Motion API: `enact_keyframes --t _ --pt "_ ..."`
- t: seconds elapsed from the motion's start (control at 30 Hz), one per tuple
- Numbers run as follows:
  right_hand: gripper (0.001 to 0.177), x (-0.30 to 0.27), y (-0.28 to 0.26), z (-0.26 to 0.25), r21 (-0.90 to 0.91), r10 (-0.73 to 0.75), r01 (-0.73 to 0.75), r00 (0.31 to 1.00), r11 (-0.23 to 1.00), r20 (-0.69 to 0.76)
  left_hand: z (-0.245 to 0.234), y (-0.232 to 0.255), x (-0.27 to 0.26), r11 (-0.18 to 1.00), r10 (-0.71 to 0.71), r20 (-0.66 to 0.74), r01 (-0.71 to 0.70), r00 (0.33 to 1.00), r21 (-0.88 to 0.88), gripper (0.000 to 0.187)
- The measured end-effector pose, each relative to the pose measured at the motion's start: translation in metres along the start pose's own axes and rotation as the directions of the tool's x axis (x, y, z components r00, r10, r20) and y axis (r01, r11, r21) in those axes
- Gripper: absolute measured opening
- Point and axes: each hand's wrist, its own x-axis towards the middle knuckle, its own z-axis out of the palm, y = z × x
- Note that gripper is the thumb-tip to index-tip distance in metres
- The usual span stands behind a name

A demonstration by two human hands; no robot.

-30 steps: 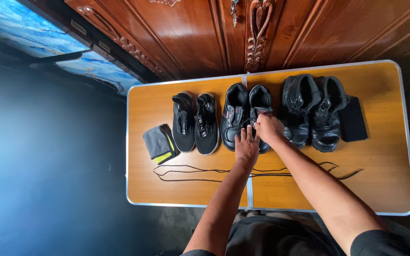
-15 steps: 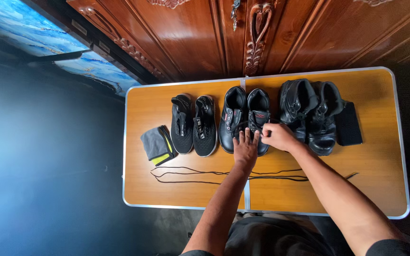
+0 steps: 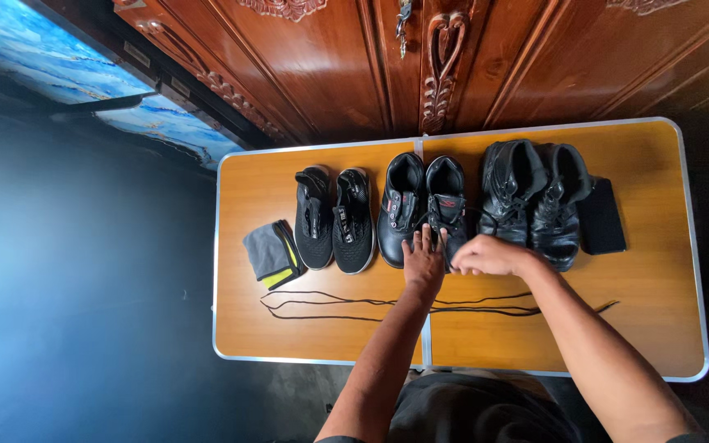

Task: The person removes shoelaces from three pairs of shoes on a table, then threads and ties new laces into each shoe one by one. The shoes remain on the table throughout the process.

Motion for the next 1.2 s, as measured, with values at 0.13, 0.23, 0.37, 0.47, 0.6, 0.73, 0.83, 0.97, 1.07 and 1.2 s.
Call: enact_keyframes --t 0.13,0.23,0.37,0.47,0.6,0.73,0.83,0.97,1.07,1.2 --pt "0.047 -0.026 -0.023 -0.009 -0.034 -0.094 0.1 0.985 0.994 0.145 0.007 0.0 0.005 0.999 0.005 -0.067 -0.002 0.998 0.034 0.07" --pt "0.063 -0.039 -0.045 -0.006 -0.08 0.201 -0.191 0.97 0.978 0.135 0.013 0.001 0.006 1.0 0.008 -0.071 -0.006 0.997 0.026 0.07" --pt "0.078 -0.043 -0.062 -0.004 -0.359 0.411 -0.4 0.91 0.843 -0.049 0.006 -0.002 0.002 0.999 0.026 -0.102 -0.023 0.994 0.03 0.07" --pt "0.068 -0.047 -0.061 -0.002 -0.465 0.418 -0.435 0.897 0.771 -0.145 -0.006 -0.004 -0.007 0.994 0.063 -0.164 -0.047 0.984 0.097 0.071" --pt "0.043 -0.049 -0.047 -0.002 -0.406 0.05 -0.163 0.96 0.899 -0.275 -0.024 -0.005 -0.009 0.994 0.072 -0.298 -0.093 0.952 -0.06 0.058" --pt "0.029 -0.028 -0.009 -0.002 -0.133 -0.109 0.033 0.78 0.99 -0.617 -0.031 -0.003 0.003 0.975 0.022 -0.418 -0.113 0.908 -0.194 0.053" --pt "0.033 0.003 0.032 -0.005 -0.066 -0.024 -0.033 0.708 0.997 -0.706 -0.029 -0.006 0.016 0.984 0.034 -0.414 -0.103 0.91 -0.147 0.052" --pt "0.032 0.042 0.073 0.007 0.037 -0.005 0.041 0.744 0.998 -0.668 -0.023 -0.011 0.027 0.982 0.008 -0.401 -0.082 0.916 -0.169 0.02" --pt "0.033 0.053 0.081 0.016 0.116 0.074 0.005 0.738 0.993 -0.671 -0.019 -0.014 0.028 0.981 0.007 -0.404 -0.084 0.915 -0.175 0.018" --pt "0.035 0.057 0.072 0.022 0.179 0.176 -0.073 0.72 0.981 -0.672 -0.017 -0.017 0.027 0.976 0.012 -0.401 -0.097 0.916 -0.193 0.018"
